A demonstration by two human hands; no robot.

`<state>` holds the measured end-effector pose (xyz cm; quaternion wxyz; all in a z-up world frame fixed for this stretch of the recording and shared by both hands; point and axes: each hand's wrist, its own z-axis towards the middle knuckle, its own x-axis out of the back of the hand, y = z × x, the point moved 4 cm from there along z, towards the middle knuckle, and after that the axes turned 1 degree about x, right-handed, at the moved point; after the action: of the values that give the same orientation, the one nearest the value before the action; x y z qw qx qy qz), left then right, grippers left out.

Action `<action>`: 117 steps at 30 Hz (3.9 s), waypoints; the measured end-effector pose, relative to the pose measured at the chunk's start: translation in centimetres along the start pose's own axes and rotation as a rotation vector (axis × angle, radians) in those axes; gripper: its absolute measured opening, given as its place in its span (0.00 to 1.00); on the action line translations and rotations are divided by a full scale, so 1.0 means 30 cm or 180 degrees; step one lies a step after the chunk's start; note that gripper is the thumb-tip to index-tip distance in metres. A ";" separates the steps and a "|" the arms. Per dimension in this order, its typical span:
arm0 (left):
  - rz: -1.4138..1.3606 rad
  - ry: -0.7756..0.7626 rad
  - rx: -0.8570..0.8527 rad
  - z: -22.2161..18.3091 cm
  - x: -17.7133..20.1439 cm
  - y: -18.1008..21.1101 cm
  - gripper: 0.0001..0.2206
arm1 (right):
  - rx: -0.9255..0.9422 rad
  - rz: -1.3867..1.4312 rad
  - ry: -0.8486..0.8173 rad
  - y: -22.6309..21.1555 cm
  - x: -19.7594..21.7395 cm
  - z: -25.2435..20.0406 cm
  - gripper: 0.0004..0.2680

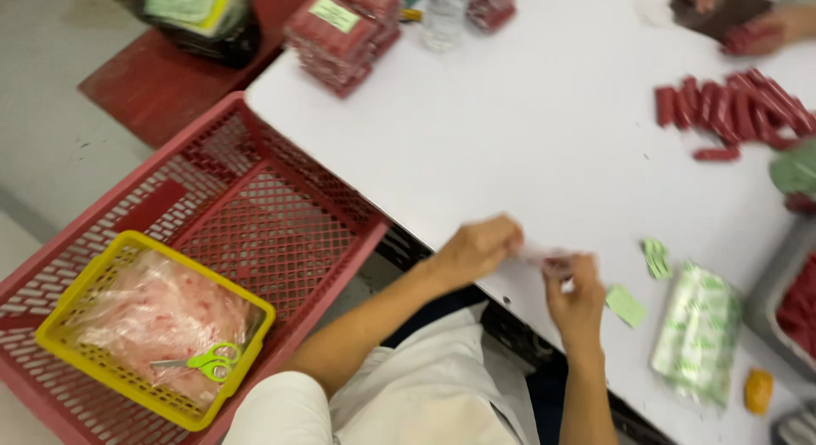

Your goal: The person packs hotdogs into plastic bags by hand, applies adhesive labels to the bags, and places the finished packs into a red plastic crate.

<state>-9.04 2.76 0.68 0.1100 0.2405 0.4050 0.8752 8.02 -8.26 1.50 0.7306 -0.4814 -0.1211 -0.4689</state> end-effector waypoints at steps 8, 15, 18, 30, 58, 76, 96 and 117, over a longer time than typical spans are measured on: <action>-0.0279 -0.0839 0.2064 -0.041 0.064 0.029 0.11 | -0.0441 -0.0197 -0.0767 -0.065 -0.056 -0.111 0.14; 0.0183 -0.0360 0.1406 0.064 0.039 -0.074 0.18 | 0.1054 -0.1420 -0.0635 -0.050 -0.160 -0.012 0.17; 0.1184 -0.0535 -0.0091 0.066 0.031 0.004 0.22 | 0.0270 -0.0733 -0.0659 0.022 -0.153 0.032 0.18; -0.0055 -0.1112 0.1706 0.067 0.293 -0.107 0.31 | -0.0630 0.0037 -0.0415 0.012 -0.025 -0.070 0.17; 0.3620 -0.0216 0.0691 -0.029 1.046 -0.636 0.18 | -0.0054 -0.3161 0.0053 0.770 0.136 0.062 0.04; 0.0943 -0.1664 -0.1131 0.048 -0.521 -0.061 0.19 | 0.0054 -0.2596 -0.0563 0.497 0.129 -0.089 0.04; -0.0216 -0.1827 -0.1191 0.019 -0.764 0.234 0.09 | -0.0544 -0.0670 0.1771 0.276 0.292 -0.532 0.12; 0.0117 -0.1917 -0.1387 0.192 -1.110 0.406 0.03 | -0.0295 -0.3175 0.1985 0.445 0.536 -0.391 0.03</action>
<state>22.56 -14.26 2.10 0.2571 0.4654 0.1543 0.8327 24.03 -25.69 -2.23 0.4010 -0.2371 -0.0917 -0.8801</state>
